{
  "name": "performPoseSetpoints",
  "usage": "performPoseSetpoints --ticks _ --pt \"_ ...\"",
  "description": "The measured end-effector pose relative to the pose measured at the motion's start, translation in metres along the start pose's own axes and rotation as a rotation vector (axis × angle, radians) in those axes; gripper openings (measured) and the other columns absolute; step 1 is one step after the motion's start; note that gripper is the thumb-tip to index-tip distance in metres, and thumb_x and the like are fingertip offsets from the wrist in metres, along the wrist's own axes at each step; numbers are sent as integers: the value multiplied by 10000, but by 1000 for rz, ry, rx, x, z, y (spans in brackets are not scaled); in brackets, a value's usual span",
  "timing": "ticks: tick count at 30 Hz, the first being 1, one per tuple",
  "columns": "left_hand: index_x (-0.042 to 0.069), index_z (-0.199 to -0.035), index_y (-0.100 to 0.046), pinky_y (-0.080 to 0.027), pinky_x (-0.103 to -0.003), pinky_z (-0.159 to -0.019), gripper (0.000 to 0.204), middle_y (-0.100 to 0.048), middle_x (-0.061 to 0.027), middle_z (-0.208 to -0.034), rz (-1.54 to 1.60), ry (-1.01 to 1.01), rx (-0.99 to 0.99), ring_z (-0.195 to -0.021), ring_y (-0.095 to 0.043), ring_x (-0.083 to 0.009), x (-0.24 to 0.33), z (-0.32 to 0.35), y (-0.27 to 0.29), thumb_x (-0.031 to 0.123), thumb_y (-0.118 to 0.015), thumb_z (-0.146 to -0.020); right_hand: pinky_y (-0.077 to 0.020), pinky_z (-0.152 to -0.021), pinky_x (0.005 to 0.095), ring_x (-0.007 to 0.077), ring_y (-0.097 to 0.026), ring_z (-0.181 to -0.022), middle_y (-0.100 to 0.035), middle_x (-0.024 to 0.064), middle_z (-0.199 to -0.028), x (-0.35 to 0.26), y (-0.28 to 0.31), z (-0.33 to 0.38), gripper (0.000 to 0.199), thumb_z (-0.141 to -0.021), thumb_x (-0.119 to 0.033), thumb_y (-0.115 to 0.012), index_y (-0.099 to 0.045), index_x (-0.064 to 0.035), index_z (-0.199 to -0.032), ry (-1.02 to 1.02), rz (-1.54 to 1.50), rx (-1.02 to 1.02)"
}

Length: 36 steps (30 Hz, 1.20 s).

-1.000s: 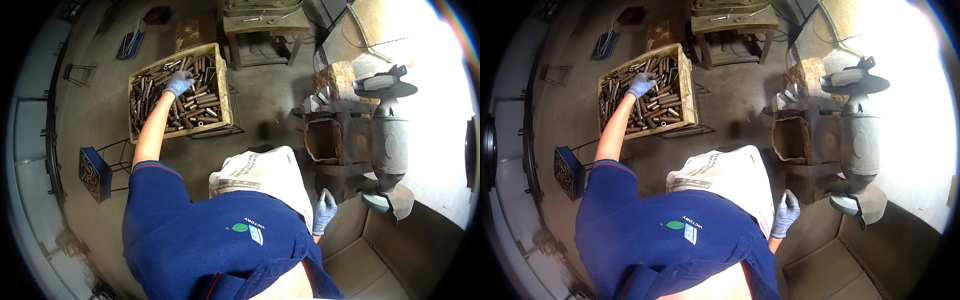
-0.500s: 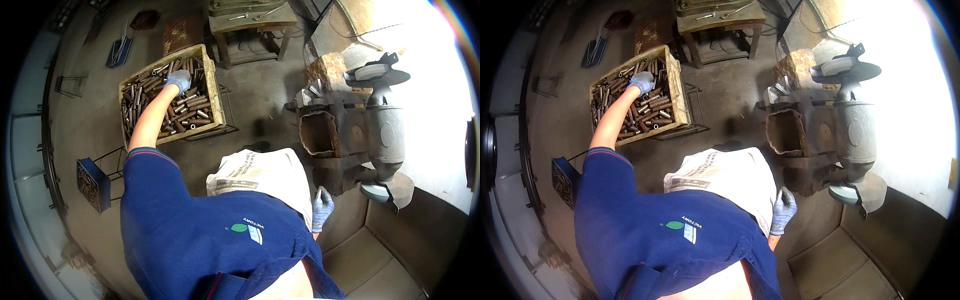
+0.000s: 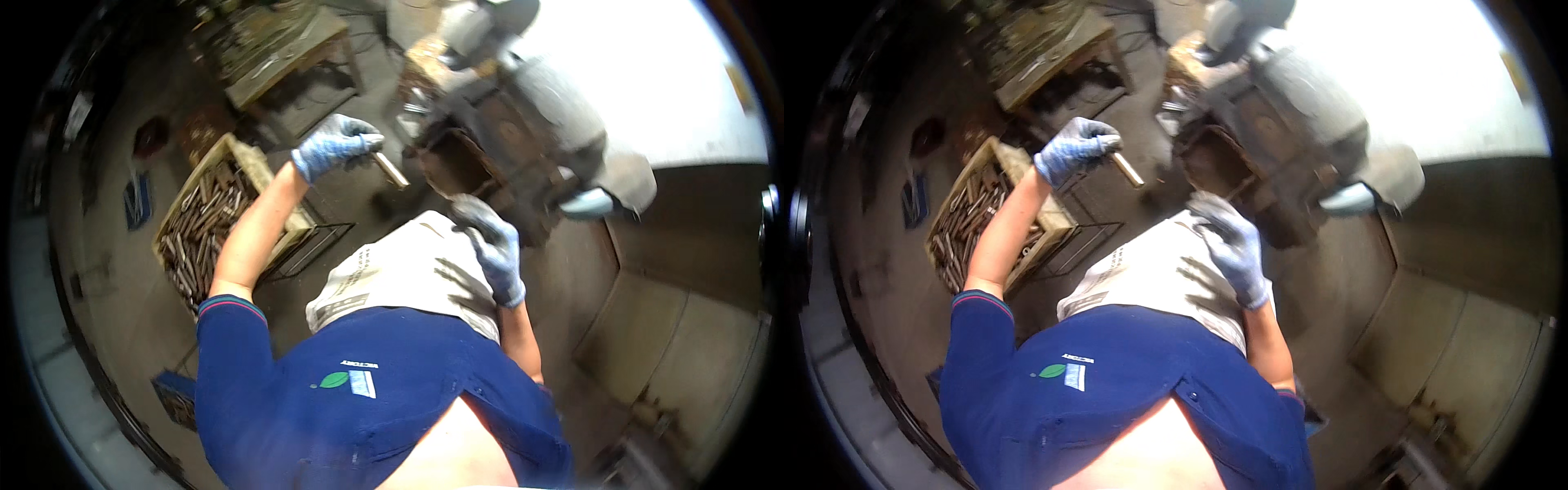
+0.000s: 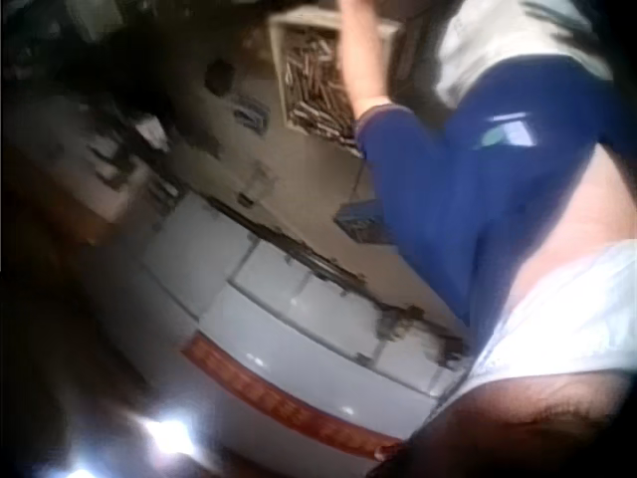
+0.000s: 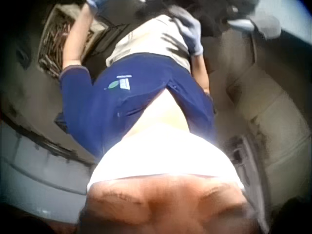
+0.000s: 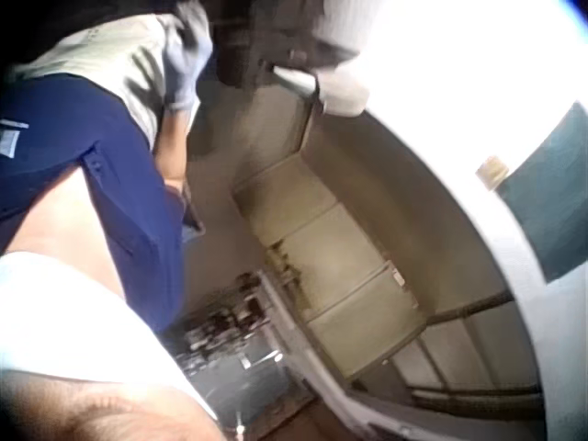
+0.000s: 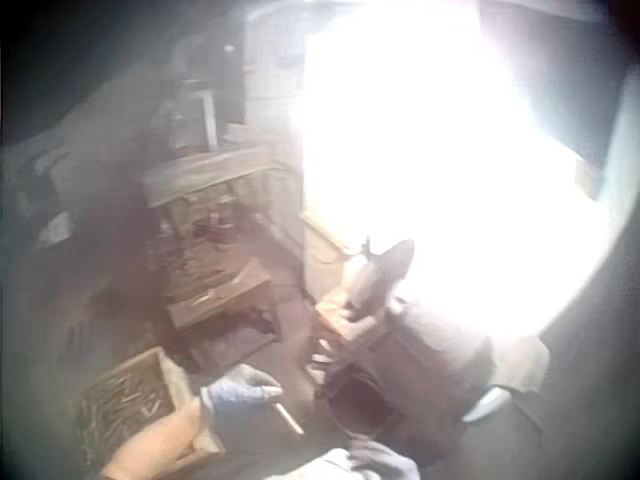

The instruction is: The person takes metal tubes from a crate and holds them against a grinding wheel, rotating the tube to smooth the surface, then places the finished tube into a bin.

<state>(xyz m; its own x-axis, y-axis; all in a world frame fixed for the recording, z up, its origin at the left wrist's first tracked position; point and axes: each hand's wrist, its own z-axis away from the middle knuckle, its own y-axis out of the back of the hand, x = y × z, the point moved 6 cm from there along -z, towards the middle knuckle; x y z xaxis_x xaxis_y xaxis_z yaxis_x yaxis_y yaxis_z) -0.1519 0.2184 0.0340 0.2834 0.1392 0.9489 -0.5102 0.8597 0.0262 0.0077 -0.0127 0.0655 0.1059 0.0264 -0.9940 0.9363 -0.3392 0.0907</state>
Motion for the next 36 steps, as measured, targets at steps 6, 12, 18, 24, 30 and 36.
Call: performPoseSetpoints --ticks 6,12,18,24,30,36 --pt "24 -834 -653 -355 -173 -396 287 -583 -10 -586 -29 70 -390 -466 -488 -37 18 -51 -132 308 -678 -804 -477 -783 269 156 -601 -890 -612 135 -1069 -4 20 11 230 -783 -58 -639 -654 1 -1005 -61 -23 3" --pt "40 -907 -655 -406 -181 -477 268 -598 -8 -656 -201 -14 -593 -537 -531 -44 37 -66 -217 300 -637 -844 -472 -824 266 128 -582 -875 -648 86 -965 22 33 51 304 -903 -220 -551 -632 33 -1052 -236 -294 110" --pt "-55 -1120 -555 -517 -233 -631 390 -640 -89 -825 191 -4 -530 -652 -610 -108 17 -66 -221 250 -599 -882 -382 -982 281 184 -496 -1140 -525 136 -1245 6 60 76 385 -936 -208 -491 -501 41 -1230 74 -495 489" --pt "-67 -1155 -532 -530 -281 -693 486 -629 -128 -984 370 -32 -645 -786 -637 -160 19 -42 -260 281 -648 -837 -307 -1036 299 205 -418 -1224 -460 144 -1311 3 61 80 386 -898 -96 -506 -477 35 -1260 85 -356 492" --pt "-61 -1088 -559 -524 -238 -561 367 -646 -135 -826 227 54 -591 -708 -643 -156 -3 -65 -244 251 -571 -895 -410 -960 339 293 -486 -1162 -449 198 -1274 -4 84 121 300 -733 -49 -681 -639 11 -1023 104 361 771" --pt "-55 -1059 -579 -497 -203 -524 335 -648 -123 -770 213 76 -688 -630 -622 -121 9 -63 -260 241 -557 -904 -476 -841 345 291 -565 -997 -500 168 -1127 -9 79 114 356 -656 -78 -752 -640 0 -986 107 677 790"
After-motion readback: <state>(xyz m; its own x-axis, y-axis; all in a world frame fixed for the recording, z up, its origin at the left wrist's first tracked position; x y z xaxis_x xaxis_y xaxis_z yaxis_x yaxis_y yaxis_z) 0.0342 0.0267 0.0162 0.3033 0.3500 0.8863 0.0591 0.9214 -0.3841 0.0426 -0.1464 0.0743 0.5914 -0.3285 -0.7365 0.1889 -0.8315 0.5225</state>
